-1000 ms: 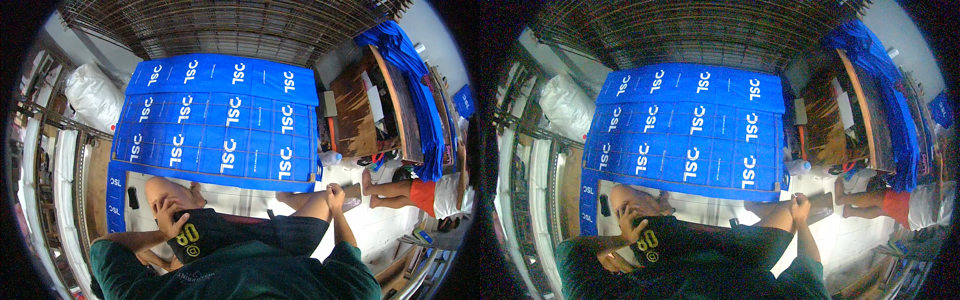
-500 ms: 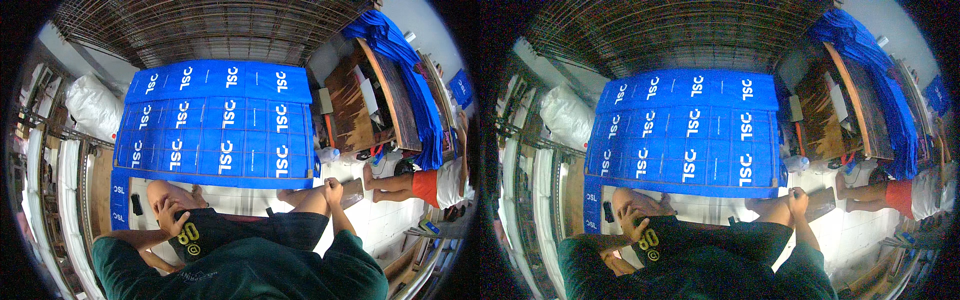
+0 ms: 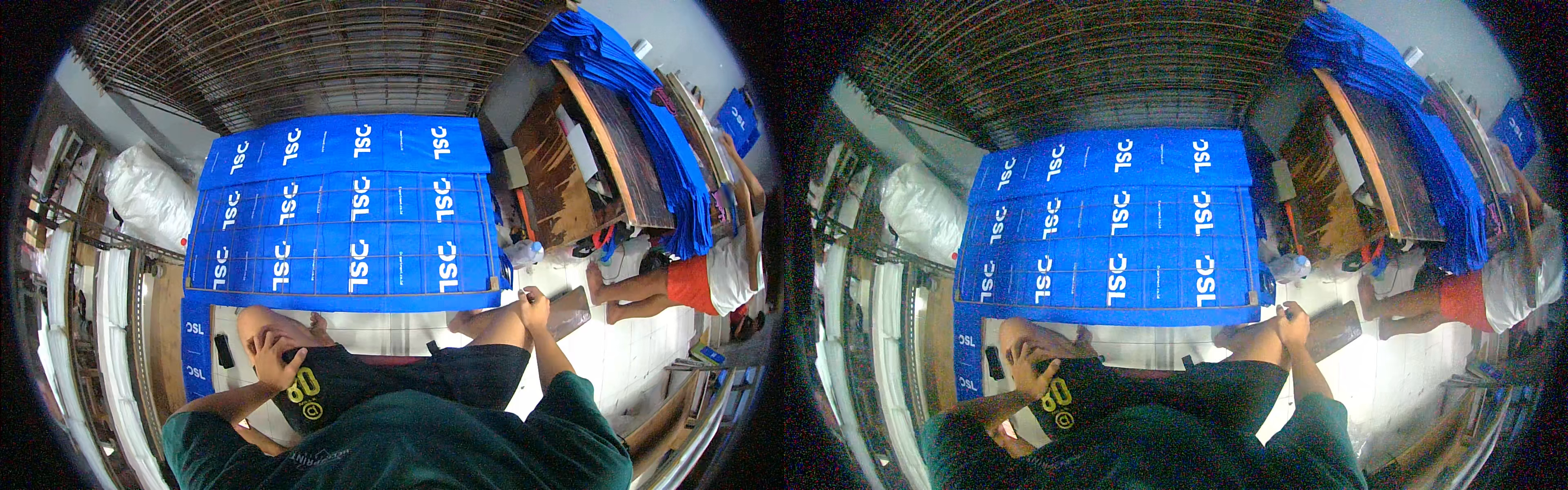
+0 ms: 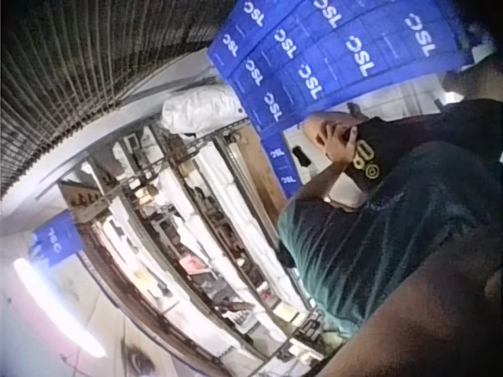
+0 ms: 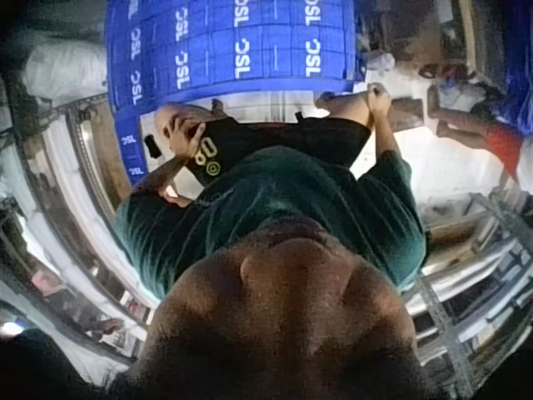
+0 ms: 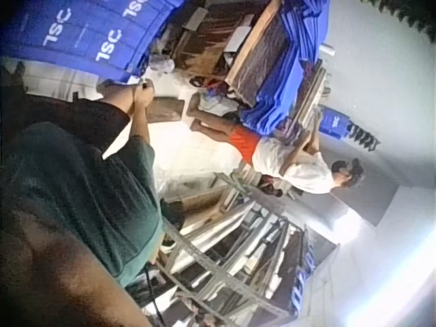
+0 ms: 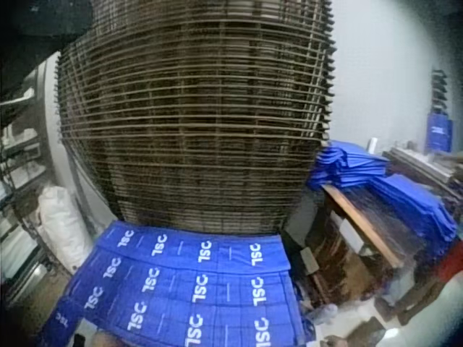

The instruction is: The person sits on the floor and repeatedly folds blue tarps marked with 'TSC' onto a metal grid frame. They pick up a tarp, fold it in half, and place it on the frame, repeating this process for multiple units. Another person is visible in the background handling similar items.

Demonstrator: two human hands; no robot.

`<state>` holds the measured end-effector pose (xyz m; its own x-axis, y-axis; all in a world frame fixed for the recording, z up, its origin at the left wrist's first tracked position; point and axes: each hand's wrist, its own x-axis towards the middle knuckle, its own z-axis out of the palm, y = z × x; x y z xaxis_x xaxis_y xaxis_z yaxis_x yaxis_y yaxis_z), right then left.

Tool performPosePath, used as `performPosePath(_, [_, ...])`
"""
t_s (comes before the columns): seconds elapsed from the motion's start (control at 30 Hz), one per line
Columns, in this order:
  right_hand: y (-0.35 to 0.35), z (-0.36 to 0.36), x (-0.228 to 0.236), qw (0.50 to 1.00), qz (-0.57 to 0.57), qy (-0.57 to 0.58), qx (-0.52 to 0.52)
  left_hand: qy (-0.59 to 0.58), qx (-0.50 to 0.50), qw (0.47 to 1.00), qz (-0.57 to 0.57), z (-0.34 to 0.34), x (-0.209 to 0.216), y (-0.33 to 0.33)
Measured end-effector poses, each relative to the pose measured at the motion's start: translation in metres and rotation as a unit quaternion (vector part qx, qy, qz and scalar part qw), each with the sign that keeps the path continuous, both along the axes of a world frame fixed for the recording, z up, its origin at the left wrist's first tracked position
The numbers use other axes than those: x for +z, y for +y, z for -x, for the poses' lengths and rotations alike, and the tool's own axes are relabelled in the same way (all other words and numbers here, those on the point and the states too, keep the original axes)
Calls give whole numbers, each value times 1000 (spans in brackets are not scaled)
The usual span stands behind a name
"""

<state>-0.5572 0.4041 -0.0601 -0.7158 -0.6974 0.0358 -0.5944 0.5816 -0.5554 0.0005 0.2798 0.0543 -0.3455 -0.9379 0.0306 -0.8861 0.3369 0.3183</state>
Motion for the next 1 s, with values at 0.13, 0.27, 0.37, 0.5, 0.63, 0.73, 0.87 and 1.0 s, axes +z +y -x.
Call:
performPosePath(0.13, [-4, -2, 5, 999, -5, -44, -1, -55, -22, 998, -9, 9, 5, -1])
performPosePath(0.27, [-5, -8, 6, 1000, -5, -16, 18, -95, -62, 992, -58, 18, -30, -22])
performPosePath(0.37, [1, -10, 8, 999, 4, -51, -11, 62, -11, 986, -151, 70, -32, -18])
performPosePath(0.5, [14, -5, 9, 999, -2, -40, -17, 177, -153, 902, -362, 156, -31, 7])
performPosePath(0.63, [16, -8, 15, 998, -10, -50, -27, 74, -209, 867, -446, 176, -53, 10])
performPosePath(0.73, [12, -8, 10, 999, 17, -46, -19, -13, -280, 870, -406, 155, -130, 8])
performPosePath(0.87, [13, -4, 5, 999, 22, -33, -10, -11, -200, 885, -420, 177, -135, 9])
performPosePath(1.0, [12, -5, 1, 999, 17, -31, -4, 19, -246, 886, -393, 171, -147, 15])
